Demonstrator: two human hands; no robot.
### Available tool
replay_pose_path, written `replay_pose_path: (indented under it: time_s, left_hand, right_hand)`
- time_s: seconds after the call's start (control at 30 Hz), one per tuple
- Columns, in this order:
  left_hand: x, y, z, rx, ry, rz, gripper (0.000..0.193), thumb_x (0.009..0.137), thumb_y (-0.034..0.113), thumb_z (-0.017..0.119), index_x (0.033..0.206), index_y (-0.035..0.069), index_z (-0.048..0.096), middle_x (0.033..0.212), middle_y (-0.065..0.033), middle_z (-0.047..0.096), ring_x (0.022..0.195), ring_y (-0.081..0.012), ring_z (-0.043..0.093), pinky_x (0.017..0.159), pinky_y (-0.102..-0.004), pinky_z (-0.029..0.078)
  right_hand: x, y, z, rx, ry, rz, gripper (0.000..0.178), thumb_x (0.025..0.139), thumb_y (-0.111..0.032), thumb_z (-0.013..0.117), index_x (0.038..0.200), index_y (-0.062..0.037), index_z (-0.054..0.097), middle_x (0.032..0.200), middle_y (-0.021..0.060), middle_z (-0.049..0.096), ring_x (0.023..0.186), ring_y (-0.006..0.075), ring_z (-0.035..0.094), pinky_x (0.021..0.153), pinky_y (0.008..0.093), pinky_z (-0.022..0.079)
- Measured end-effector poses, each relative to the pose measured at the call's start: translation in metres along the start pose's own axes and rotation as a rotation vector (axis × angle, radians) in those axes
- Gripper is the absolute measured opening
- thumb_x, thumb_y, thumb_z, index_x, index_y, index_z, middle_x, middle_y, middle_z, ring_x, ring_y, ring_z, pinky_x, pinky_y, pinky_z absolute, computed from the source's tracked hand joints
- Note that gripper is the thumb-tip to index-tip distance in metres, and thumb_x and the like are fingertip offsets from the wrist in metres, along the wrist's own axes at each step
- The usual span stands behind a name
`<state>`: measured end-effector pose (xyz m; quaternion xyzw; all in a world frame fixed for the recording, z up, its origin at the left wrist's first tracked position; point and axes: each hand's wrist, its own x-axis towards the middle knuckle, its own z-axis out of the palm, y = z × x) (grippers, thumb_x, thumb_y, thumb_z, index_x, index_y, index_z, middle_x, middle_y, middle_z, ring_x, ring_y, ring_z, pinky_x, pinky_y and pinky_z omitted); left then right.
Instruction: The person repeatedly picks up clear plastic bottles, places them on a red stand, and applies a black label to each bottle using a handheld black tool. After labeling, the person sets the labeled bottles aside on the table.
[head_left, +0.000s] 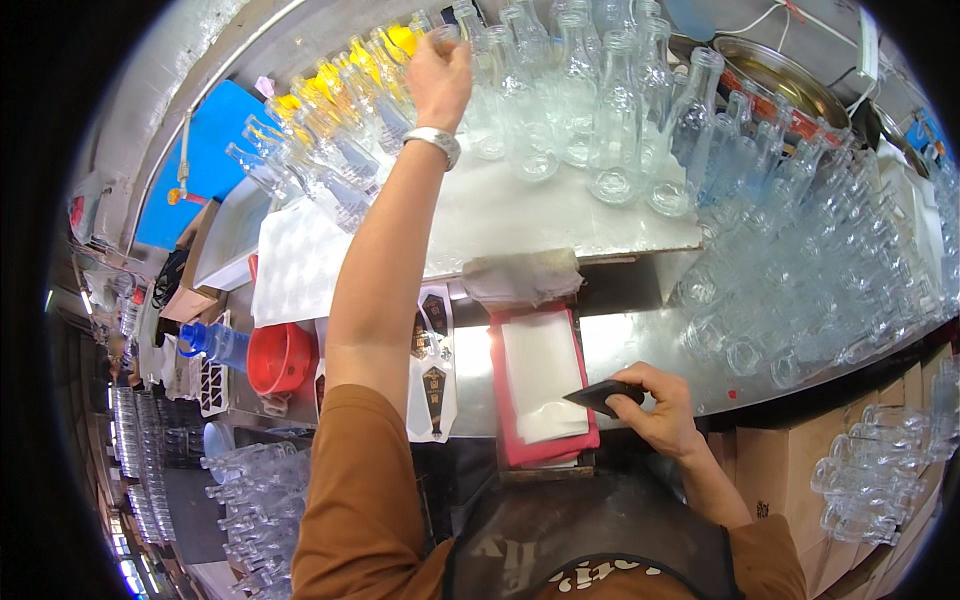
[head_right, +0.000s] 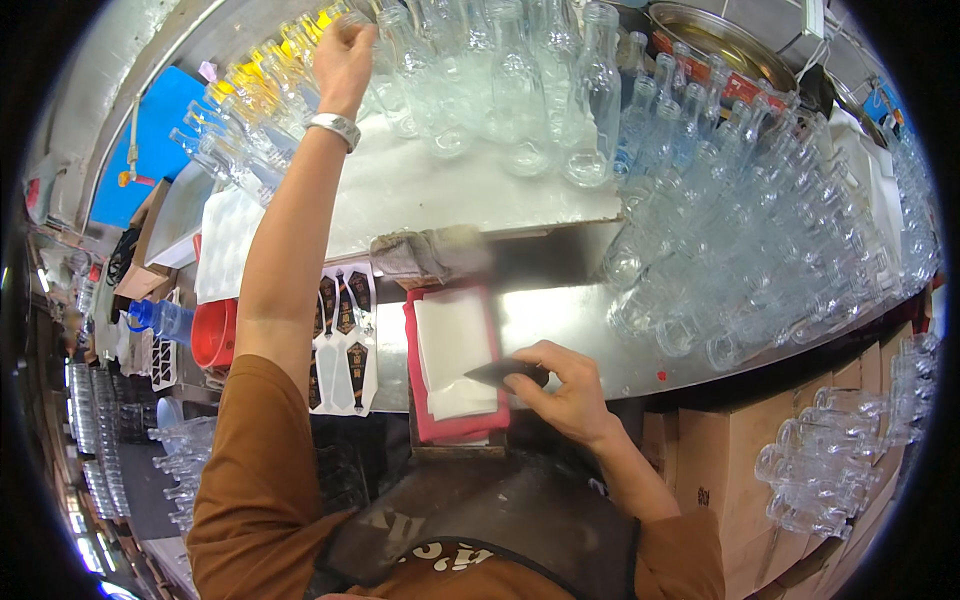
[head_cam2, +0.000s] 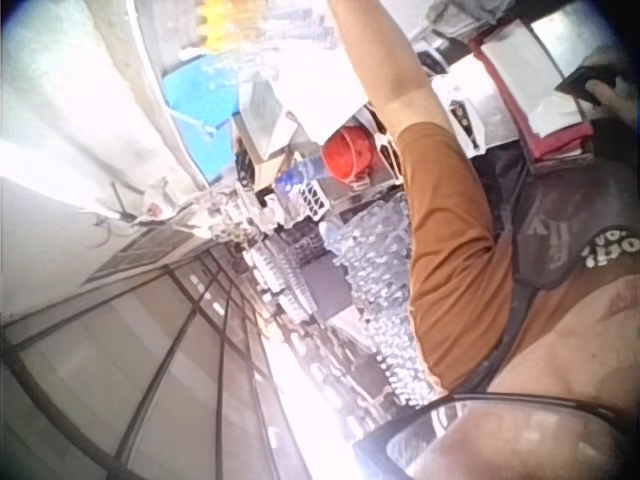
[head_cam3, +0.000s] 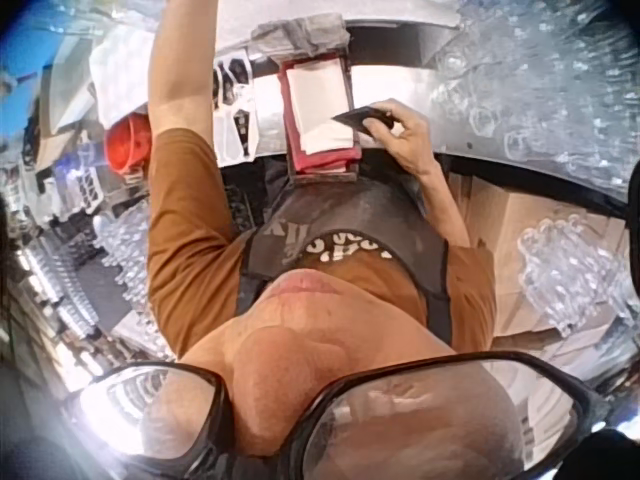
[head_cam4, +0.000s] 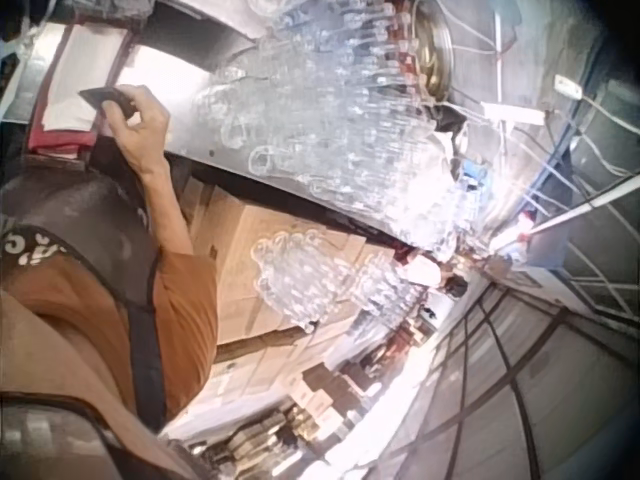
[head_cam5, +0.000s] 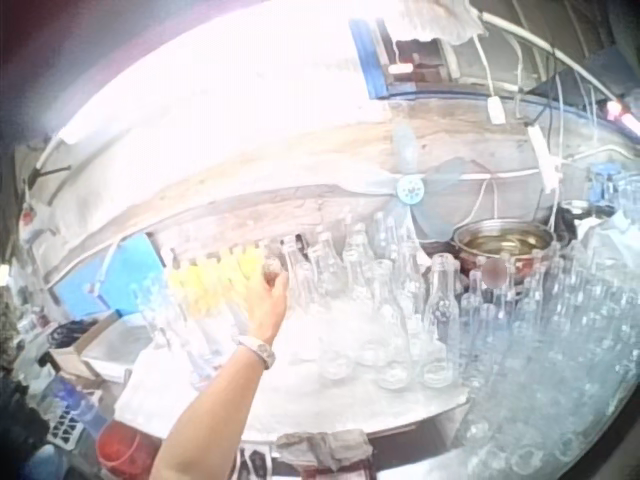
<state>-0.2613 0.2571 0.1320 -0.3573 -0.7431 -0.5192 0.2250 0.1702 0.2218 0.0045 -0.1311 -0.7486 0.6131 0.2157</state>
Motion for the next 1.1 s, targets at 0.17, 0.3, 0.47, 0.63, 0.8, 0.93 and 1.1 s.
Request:
replay_pose_path:
  time_s: [0.17,0.3,0.47,0.63,0.8,0.93,1.1]
  left_hand:
    - [-0.039,0.021,-0.070,-0.240,0.148,0.209,0.030,0.095,0.027,0.067,0.111,0.002,0.065,0.101,-0.0082,0.073,0.087,-0.0168,0.069,0.078,-0.0284,0.053]
    - [-0.088,0.099,-0.147,-0.438,-0.109,0.218,0.039,0.098,0.022,0.065,0.130,0.001,0.059,0.112,-0.0130,0.069,0.103,-0.0215,0.065,0.092,-0.0336,0.049]
    - [-0.142,0.106,-0.163,-0.638,-0.520,-0.282,0.031,0.101,0.020,0.058,0.122,-0.003,0.061,0.117,-0.0155,0.070,0.109,-0.0243,0.069,0.083,-0.0263,0.053]
    - [-0.211,0.059,-0.110,-0.672,-0.577,-0.471,0.042,0.099,0.018,0.062,0.133,-0.004,0.055,0.125,-0.0186,0.066,0.116,-0.0225,0.065,0.088,-0.0267,0.053]
    - [-0.238,0.066,-0.115,-0.389,-0.189,-0.136,0.046,0.093,0.014,0.067,0.133,-0.005,0.056,0.123,-0.0154,0.066,0.113,-0.0232,0.064,0.089,-0.0308,0.056]
    - [-0.232,0.103,-0.174,-0.482,0.085,-0.023,0.027,0.097,0.004,0.058,0.123,-0.002,0.063,0.120,-0.0164,0.067,0.108,-0.0235,0.066,0.084,-0.0266,0.057]
    - [-0.214,0.163,-0.299,-0.467,0.483,0.600,0.032,0.100,0.033,0.054,0.106,0.004,0.066,0.108,-0.0125,0.069,0.109,-0.0232,0.061,0.085,-0.0306,0.051]
  right_hand:
    - [-0.003,-0.012,0.000,0.316,0.012,0.260,0.031,0.091,-0.001,0.061,0.122,-0.0008,0.062,0.105,0.0027,0.063,0.098,0.0095,0.058,0.087,0.0244,0.046]
    - [0.022,-0.010,-0.008,0.463,0.026,0.290,0.025,0.099,-0.018,0.050,0.104,0.0018,0.064,0.096,0.0071,0.063,0.092,0.0118,0.058,0.085,0.0255,0.046]
    - [0.056,-0.030,0.026,0.249,-0.156,0.130,0.030,0.099,-0.018,0.053,0.120,0.0013,0.058,0.100,0.0059,0.066,0.065,0.0037,0.048,0.058,0.0193,0.039]
    - [0.041,-0.005,0.047,0.077,-0.278,0.174,0.050,0.096,-0.020,0.061,0.139,0.0020,0.049,0.114,0.0096,0.068,0.093,0.0103,0.061,0.079,0.0250,0.049]
    - [0.035,0.030,0.043,0.069,-0.120,0.250,0.046,0.098,-0.021,0.061,0.135,0.0026,0.053,0.113,0.0104,0.070,0.099,0.0126,0.063,0.086,0.0274,0.049]
    - [0.026,-0.003,0.027,-0.028,0.090,0.215,0.039,0.098,-0.018,0.060,0.132,0.0002,0.058,0.110,0.0088,0.070,0.081,0.0075,0.061,0.072,0.0232,0.048]
    - [-0.001,-0.113,0.006,0.035,0.341,-0.290,0.032,0.093,-0.003,0.060,0.126,-0.0013,0.060,0.098,0.0055,0.069,0.065,0.0045,0.055,0.055,0.0196,0.042]
